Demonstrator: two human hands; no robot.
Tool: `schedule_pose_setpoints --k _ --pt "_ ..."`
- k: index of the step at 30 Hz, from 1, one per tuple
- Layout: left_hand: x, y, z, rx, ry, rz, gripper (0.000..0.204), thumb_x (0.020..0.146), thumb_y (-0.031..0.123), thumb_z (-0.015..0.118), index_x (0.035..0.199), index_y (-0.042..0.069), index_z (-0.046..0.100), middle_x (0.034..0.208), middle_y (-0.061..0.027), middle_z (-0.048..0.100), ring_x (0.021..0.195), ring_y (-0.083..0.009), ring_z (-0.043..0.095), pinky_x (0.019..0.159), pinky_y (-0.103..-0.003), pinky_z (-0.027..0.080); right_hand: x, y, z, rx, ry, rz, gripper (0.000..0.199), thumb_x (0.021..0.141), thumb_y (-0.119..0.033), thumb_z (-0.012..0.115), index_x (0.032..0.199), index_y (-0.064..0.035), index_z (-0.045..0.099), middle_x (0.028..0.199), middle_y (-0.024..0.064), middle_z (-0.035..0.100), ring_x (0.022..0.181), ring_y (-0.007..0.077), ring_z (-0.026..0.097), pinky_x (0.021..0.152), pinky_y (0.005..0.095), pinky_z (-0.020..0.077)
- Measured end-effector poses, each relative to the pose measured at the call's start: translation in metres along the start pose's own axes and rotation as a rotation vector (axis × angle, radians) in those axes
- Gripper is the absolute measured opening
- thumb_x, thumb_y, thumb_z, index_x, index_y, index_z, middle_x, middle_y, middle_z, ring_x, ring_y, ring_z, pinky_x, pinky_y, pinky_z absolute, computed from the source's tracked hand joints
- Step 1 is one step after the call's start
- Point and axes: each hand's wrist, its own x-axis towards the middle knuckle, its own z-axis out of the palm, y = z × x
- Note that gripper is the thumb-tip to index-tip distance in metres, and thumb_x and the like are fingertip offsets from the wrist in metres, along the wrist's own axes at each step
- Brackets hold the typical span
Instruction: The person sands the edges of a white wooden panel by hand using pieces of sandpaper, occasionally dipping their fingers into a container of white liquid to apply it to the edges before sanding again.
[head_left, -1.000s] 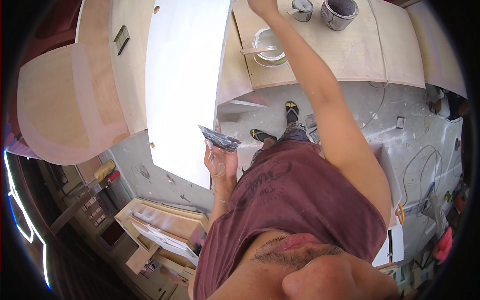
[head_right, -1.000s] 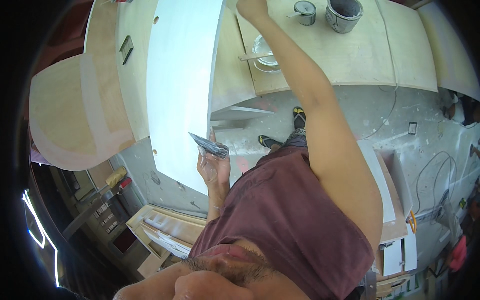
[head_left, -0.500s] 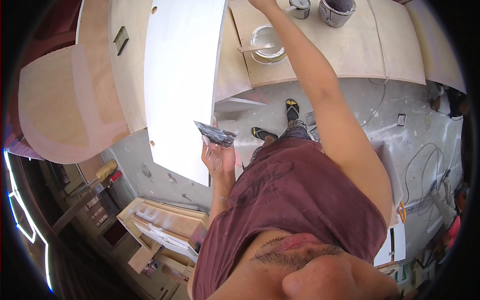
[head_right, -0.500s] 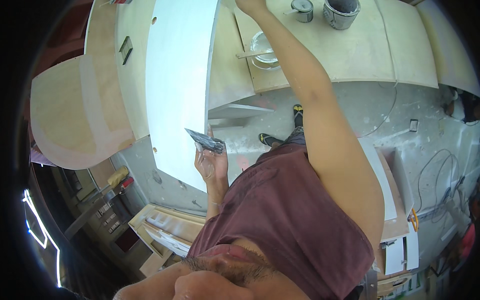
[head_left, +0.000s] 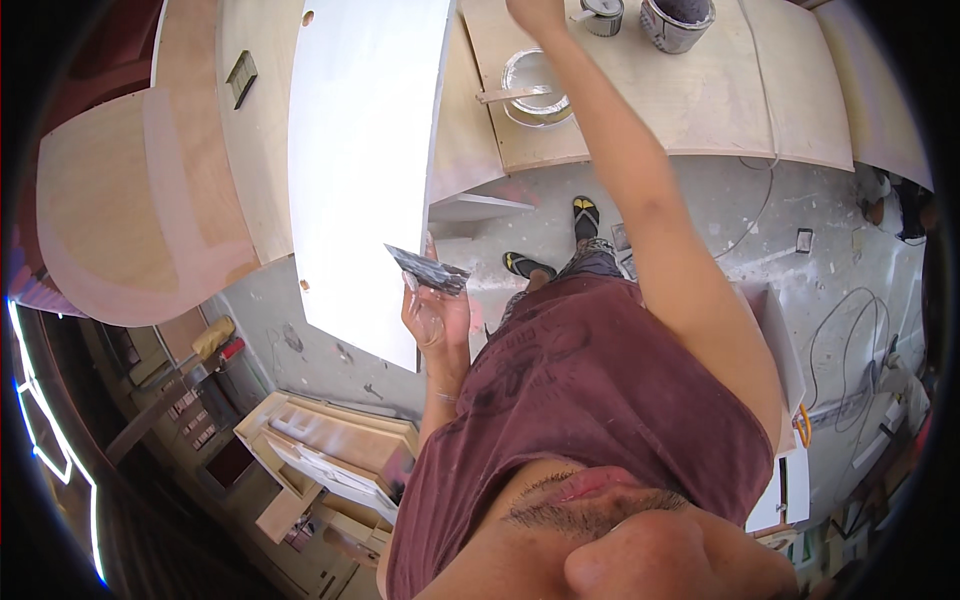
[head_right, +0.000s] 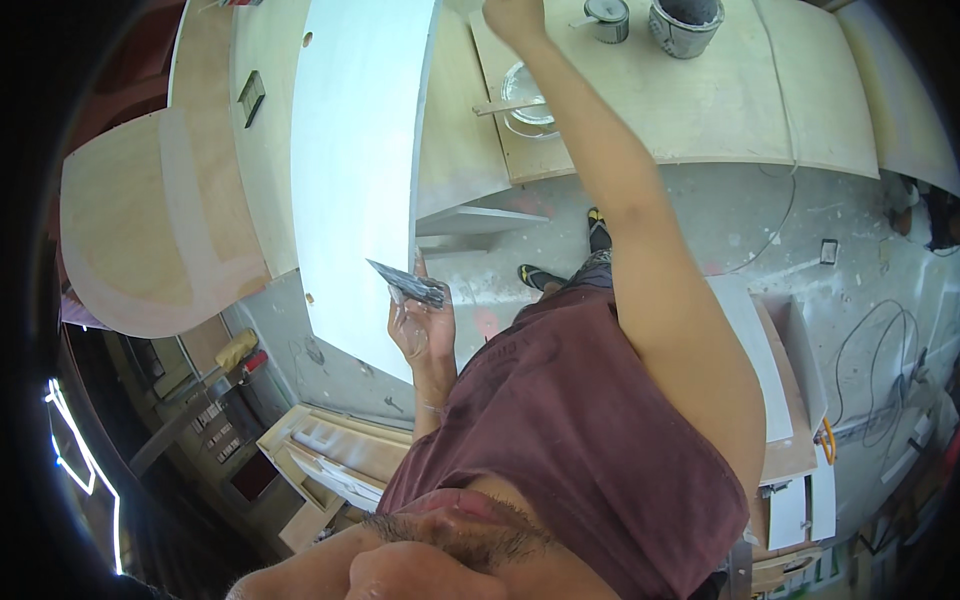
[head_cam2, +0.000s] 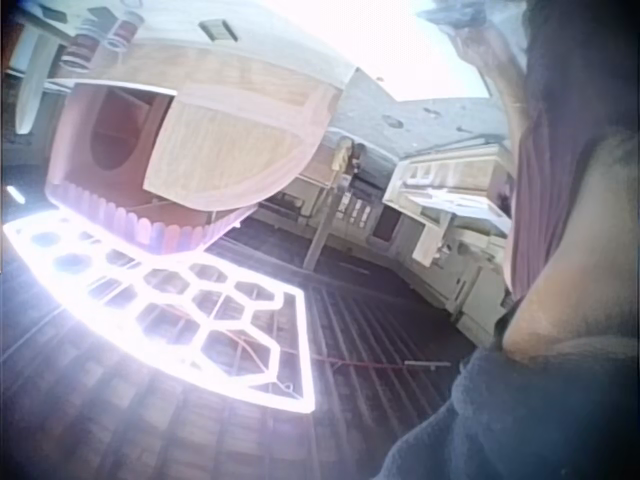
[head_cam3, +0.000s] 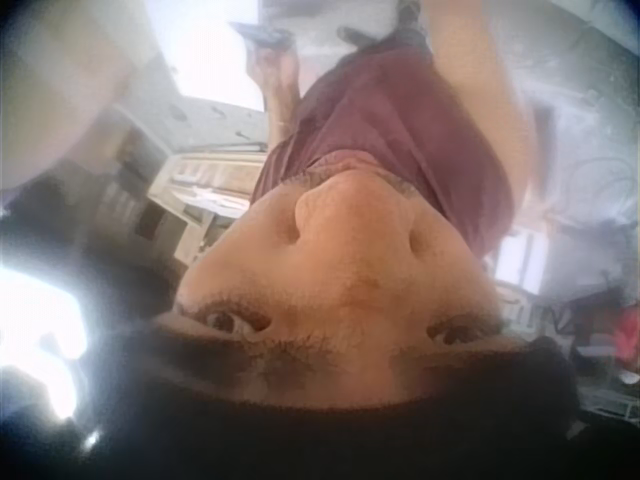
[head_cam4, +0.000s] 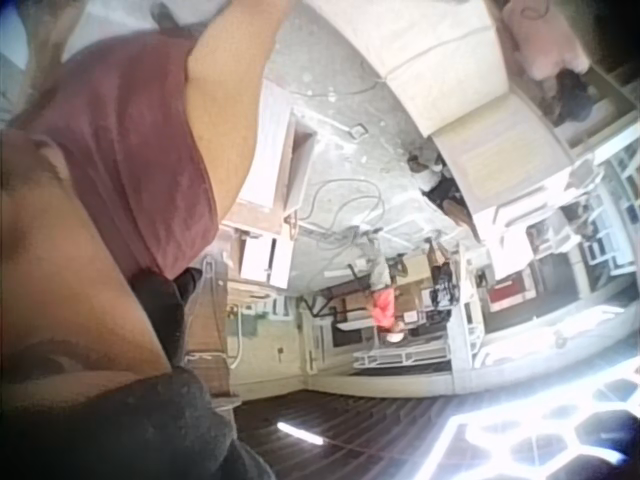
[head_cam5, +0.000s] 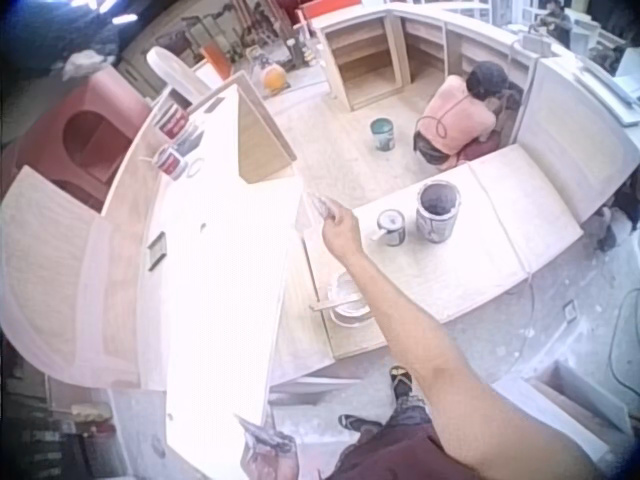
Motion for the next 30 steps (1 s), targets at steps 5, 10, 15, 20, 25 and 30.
schedule_pose_setpoints --k 5,10,15,20,25,30 --pt "0.006 0.001 -0.011 -0.027 -0.007 -0.015 0.045 0.089 0.014 0.051 0.134 0.007 0.049 0.145 -0.0243 0.041 0.097 -0.0226 0.063 0.081 -0.035 0.051 0.066 0.017 0.018 0.089 0.034 -0.157 0.044 0.080 0.001 0.045 0.119 -0.0049 0.065 0.109 0.0252 0.066 0.109 0.0334 0.063 0.093 0.0372 0.0483" --pt "0.006 0.003 -0.017 -0.074 -0.038 -0.028 0.041 0.091 0.013 0.050 0.131 0.007 0.051 0.146 -0.0228 0.041 0.092 -0.0221 0.063 0.081 -0.035 0.051 0.028 -0.014 0.021 0.050 -0.031 -0.197 0.042 0.081 0.000 0.045 0.118 -0.0053 0.065 0.110 0.0253 0.065 0.109 0.0365 0.062 0.094 0.0402 0.0480" --pt "0.002 0.003 -0.012 -0.070 -0.036 -0.021 0.039 0.091 0.012 0.049 0.130 0.007 0.052 0.146 -0.0222 0.041 0.093 -0.0220 0.063 0.080 -0.035 0.051 -0.027 -0.027 0.009 0.058 -0.086 -0.137 0.041 0.081 0.000 0.045 0.118 -0.0040 0.065 0.110 0.0266 0.064 0.109 0.0382 0.061 0.094 0.0407 0.0482" --pt "0.001 0.004 -0.023 -0.083 0.004 0.017 0.037 0.092 0.013 0.050 0.129 0.007 0.052 0.145 -0.0227 0.041 0.093 -0.0225 0.063 0.080 -0.035 0.052 0.014 -0.011 0.030 0.101 -0.018 -0.177 0.042 0.080 -0.001 0.046 0.118 -0.0029 0.064 0.109 0.0277 0.064 0.107 0.0384 0.062 0.092 0.0404 0.0487" --pt "0.003 0.002 -0.015 -0.112 0.009 -0.023 0.038 0.093 0.015 0.053 0.129 0.004 0.051 0.145 -0.0222 0.041 0.086 -0.0228 0.063 0.079 -0.035 0.052 0.043 -0.033 0.012 0.072 -0.179 0.112 0.042 0.081 -0.002 0.046 0.118 -0.0031 0.064 0.108 0.0274 0.064 0.108 0.0386 0.061 0.093 0.0405 0.0480" --pt "0.007 0.002 -0.019 -0.126 -0.087 -0.066 0.038 0.095 0.018 0.051 0.132 0.006 0.050 0.145 -0.0205 0.042 0.085 -0.0230 0.063 0.080 -0.036 0.051 0.005 0.000 0.024 0.033 0.021 -0.173 0.041 0.082 -0.002 0.047 0.119 -0.0040 0.064 0.111 0.0263 0.064 0.109 0.0399 0.060 0.095 0.0428 0.0476"
